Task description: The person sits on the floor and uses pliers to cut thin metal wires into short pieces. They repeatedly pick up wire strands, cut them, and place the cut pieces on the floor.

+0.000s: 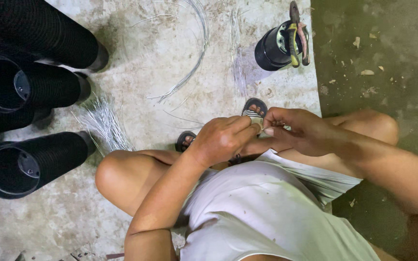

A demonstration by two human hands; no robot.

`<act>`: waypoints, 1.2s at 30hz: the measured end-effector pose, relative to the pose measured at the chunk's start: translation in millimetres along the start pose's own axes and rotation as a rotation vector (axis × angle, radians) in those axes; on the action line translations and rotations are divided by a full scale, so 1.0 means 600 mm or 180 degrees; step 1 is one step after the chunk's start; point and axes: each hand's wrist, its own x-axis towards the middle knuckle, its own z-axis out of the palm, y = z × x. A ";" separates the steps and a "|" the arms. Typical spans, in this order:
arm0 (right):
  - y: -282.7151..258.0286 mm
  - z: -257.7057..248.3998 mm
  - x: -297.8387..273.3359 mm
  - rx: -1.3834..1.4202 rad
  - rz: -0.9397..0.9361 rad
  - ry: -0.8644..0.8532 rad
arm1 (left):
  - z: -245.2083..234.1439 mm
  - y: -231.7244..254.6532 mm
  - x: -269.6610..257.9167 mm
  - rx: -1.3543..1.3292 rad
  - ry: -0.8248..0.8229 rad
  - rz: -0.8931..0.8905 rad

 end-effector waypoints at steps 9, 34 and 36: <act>-0.008 0.004 -0.006 -0.1470 -0.0276 0.0543 | 0.024 0.005 0.003 -0.0416 0.0017 -0.0694; 0.201 0.097 0.144 0.3553 -0.0652 0.1450 | 0.078 -0.019 0.012 0.0334 0.1391 -0.1169; 0.223 0.113 0.158 0.3786 -0.0451 0.1457 | 0.086 -0.026 0.003 0.0299 0.1390 -0.1183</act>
